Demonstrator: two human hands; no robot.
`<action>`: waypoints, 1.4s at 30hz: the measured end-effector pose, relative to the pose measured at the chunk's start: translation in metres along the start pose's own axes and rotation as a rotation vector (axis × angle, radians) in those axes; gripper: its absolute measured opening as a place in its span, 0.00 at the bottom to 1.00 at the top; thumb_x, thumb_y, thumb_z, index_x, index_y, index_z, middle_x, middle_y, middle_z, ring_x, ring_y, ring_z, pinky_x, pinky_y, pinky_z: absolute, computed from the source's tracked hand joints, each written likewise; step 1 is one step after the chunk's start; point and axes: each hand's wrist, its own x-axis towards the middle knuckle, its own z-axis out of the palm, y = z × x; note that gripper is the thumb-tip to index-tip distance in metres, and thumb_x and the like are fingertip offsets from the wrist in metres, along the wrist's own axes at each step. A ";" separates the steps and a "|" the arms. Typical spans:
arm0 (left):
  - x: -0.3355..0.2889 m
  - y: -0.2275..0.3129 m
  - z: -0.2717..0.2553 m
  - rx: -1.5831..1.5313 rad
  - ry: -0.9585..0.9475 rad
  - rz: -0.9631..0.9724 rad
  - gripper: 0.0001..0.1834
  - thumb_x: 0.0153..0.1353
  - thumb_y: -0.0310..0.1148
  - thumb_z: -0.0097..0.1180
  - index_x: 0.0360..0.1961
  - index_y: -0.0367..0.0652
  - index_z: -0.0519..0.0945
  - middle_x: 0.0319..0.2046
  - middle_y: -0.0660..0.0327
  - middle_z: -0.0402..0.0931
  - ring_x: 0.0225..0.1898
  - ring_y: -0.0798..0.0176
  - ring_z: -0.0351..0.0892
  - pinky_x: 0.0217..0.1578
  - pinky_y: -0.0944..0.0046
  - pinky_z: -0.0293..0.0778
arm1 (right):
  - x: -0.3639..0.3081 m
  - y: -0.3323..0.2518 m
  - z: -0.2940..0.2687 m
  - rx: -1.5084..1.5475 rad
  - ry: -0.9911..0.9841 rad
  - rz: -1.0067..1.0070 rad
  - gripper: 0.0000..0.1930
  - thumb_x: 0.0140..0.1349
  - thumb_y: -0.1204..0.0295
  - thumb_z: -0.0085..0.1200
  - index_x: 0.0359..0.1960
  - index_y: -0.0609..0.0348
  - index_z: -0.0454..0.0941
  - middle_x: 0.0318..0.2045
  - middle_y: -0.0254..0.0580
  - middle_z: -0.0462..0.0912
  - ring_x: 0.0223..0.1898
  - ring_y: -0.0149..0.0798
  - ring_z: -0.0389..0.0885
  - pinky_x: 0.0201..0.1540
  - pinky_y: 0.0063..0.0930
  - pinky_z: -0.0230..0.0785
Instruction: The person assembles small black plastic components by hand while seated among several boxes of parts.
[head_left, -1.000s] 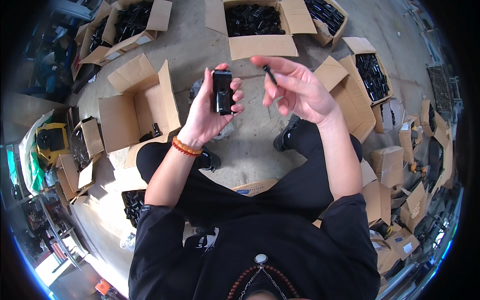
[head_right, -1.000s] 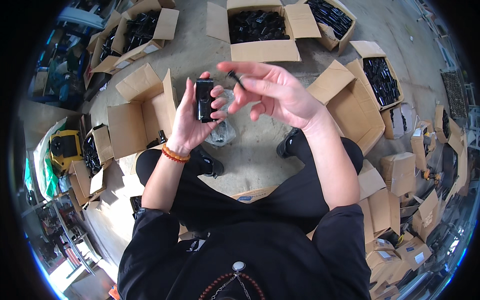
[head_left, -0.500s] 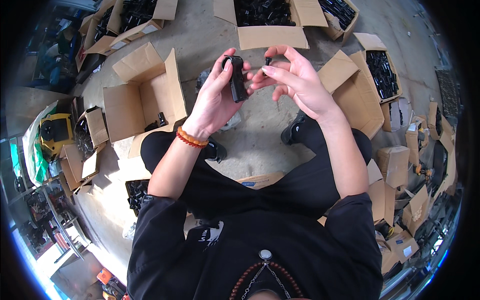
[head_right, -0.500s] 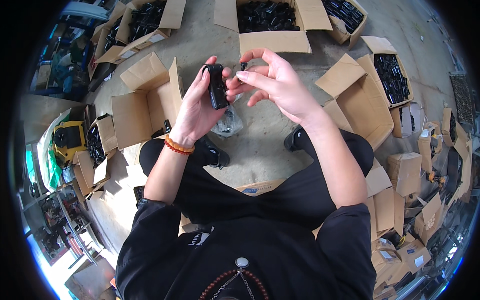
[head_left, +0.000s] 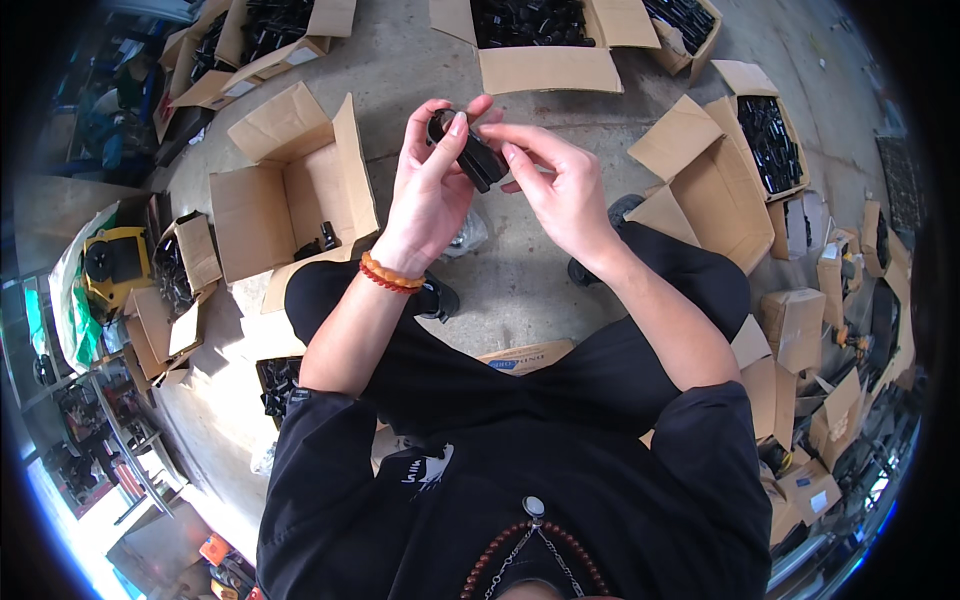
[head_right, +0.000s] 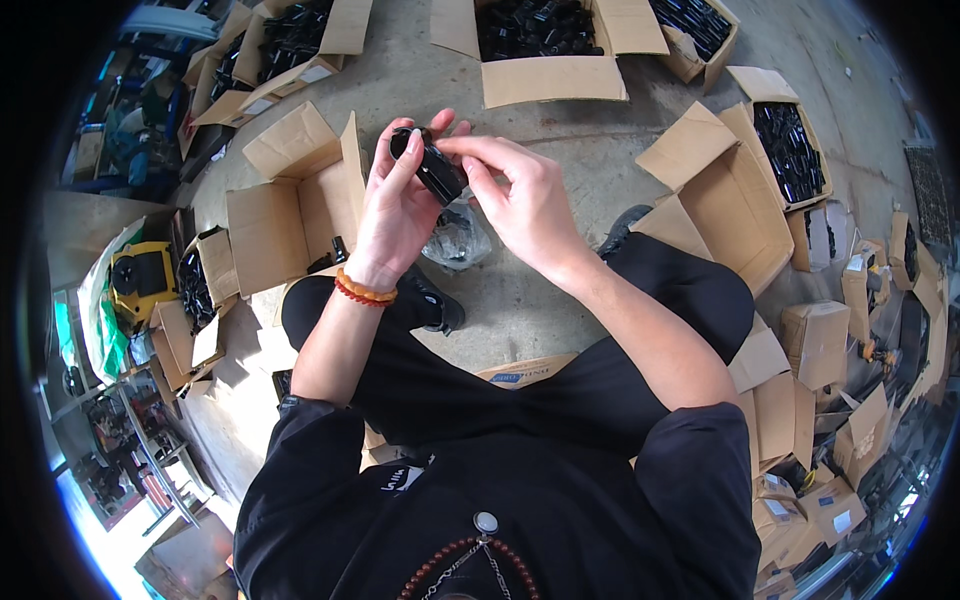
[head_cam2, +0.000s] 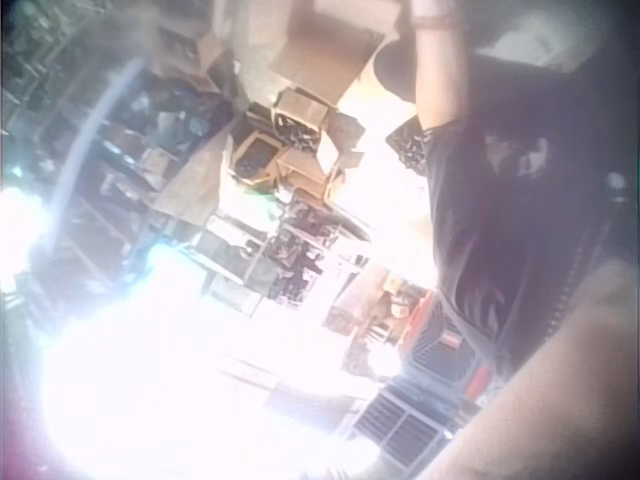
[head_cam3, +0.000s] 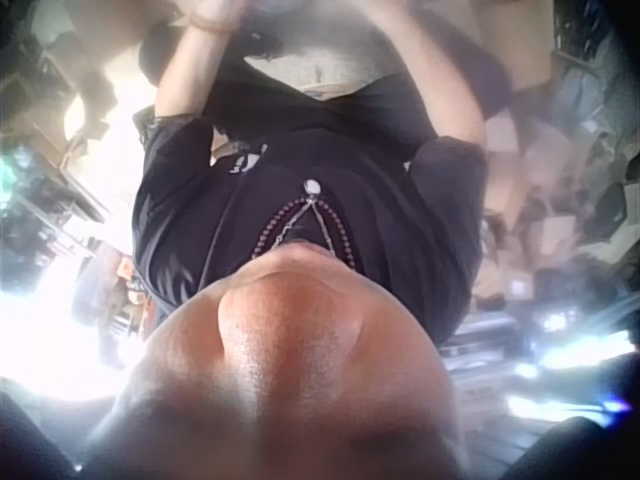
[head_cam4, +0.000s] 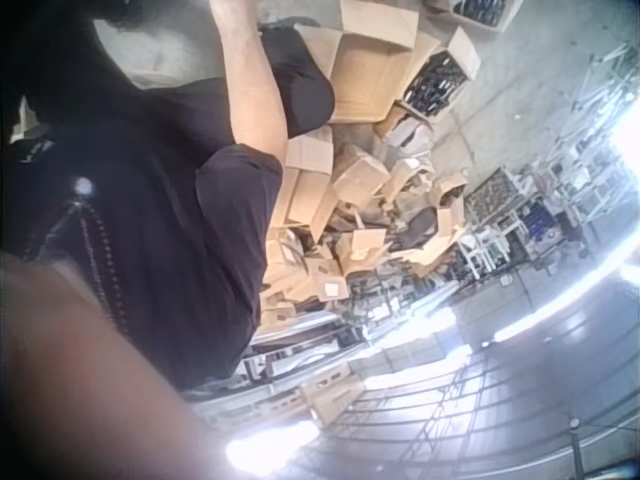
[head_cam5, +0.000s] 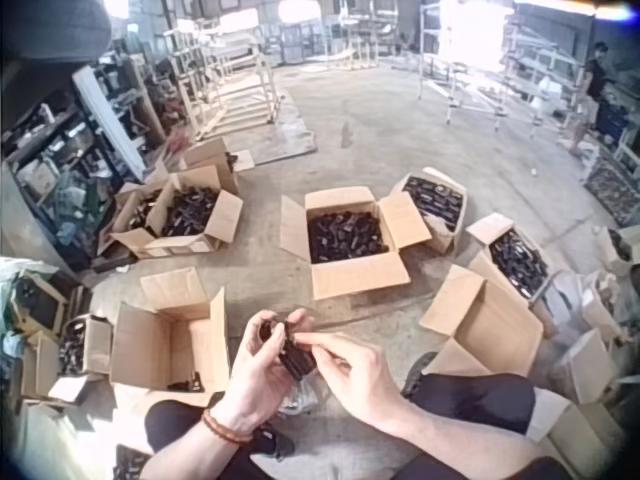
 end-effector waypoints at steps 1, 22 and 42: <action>0.001 0.000 0.000 -0.013 -0.009 0.017 0.17 0.72 0.35 0.49 0.59 0.54 0.66 0.63 0.54 0.67 0.65 0.51 0.67 0.61 0.51 0.72 | 0.000 0.000 0.000 -0.032 -0.014 -0.005 0.12 0.64 0.83 0.51 0.46 0.58 0.83 0.34 0.41 0.85 0.31 0.33 0.85 0.36 0.24 0.77; 0.004 -0.011 0.000 0.227 0.059 0.259 0.17 0.73 0.32 0.47 0.61 0.44 0.66 0.62 0.50 0.67 0.63 0.47 0.69 0.62 0.51 0.69 | -0.003 0.002 -0.008 -0.004 -0.039 -0.069 0.16 0.58 0.70 0.64 0.44 0.68 0.82 0.34 0.46 0.84 0.33 0.36 0.85 0.36 0.26 0.77; 0.000 -0.006 0.018 0.494 -0.070 0.258 0.27 0.70 0.28 0.51 0.69 0.45 0.62 0.57 0.55 0.73 0.54 0.64 0.77 0.51 0.66 0.76 | 0.004 -0.004 -0.036 0.186 -0.064 0.163 0.20 0.53 0.73 0.69 0.47 0.70 0.81 0.37 0.46 0.87 0.38 0.32 0.85 0.44 0.26 0.78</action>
